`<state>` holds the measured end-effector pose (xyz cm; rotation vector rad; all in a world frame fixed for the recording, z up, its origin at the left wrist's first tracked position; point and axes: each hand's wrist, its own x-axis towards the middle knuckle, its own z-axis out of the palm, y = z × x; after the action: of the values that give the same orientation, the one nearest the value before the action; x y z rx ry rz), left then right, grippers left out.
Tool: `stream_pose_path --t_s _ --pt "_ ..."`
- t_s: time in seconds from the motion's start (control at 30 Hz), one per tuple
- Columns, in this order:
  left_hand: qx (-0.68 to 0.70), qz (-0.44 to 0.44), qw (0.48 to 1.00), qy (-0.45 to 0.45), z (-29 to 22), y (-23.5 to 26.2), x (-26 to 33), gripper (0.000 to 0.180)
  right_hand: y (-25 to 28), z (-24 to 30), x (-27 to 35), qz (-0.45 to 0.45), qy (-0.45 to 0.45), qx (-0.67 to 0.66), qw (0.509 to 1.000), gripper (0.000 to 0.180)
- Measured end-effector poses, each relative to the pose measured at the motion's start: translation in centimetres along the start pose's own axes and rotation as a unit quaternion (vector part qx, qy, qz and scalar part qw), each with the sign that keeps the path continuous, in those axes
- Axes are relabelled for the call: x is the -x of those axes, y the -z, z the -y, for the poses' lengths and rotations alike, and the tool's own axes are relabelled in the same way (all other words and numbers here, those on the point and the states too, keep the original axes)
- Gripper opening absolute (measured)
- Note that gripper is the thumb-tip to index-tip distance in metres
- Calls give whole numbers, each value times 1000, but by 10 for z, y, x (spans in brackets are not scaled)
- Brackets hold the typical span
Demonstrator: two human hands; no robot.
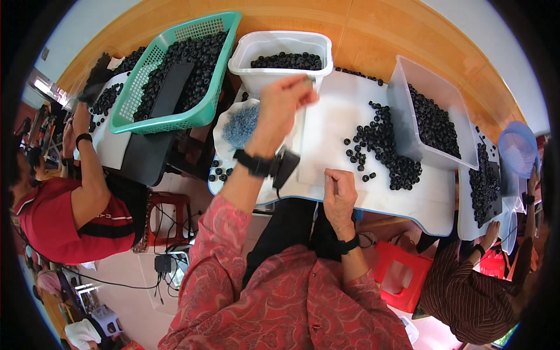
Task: The person picks up a black bead and a small metal pin, inserts the pin into the bead, and places the assembled piece on the table, repeating the process several times.
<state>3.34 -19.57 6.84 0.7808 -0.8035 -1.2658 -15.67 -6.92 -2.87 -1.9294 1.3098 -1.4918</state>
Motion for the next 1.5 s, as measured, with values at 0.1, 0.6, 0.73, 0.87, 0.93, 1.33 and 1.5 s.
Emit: stream_pose_path --t_s 0.1,0.6,0.73,0.87,0.93,1.33,1.5 --pt "-11 -51 996 -71 -16 -15 -33 36 -1 -2 1 0 3 -3 1000 16" --pt "-269 -178 946 -13 -15 43 100 17 -1 -8 0 5 16 17 1000 13" --pt "-354 -158 921 16 8 56 133 13 -1 -7 -1 8 14 20 1000 13" --pt "-524 -113 832 -142 38 57 149 10 -1 -3 -2 8 22 23 999 17" --pt "-536 -109 826 -134 48 57 148 10 -2 -3 -2 6 30 23 999 20" --pt "-669 -77 734 -91 59 41 140 12 -1 -2 -1 10 26 30 999 18" --pt "-663 -87 736 -101 60 39 138 11 -2 -2 -2 8 31 33 999 18"
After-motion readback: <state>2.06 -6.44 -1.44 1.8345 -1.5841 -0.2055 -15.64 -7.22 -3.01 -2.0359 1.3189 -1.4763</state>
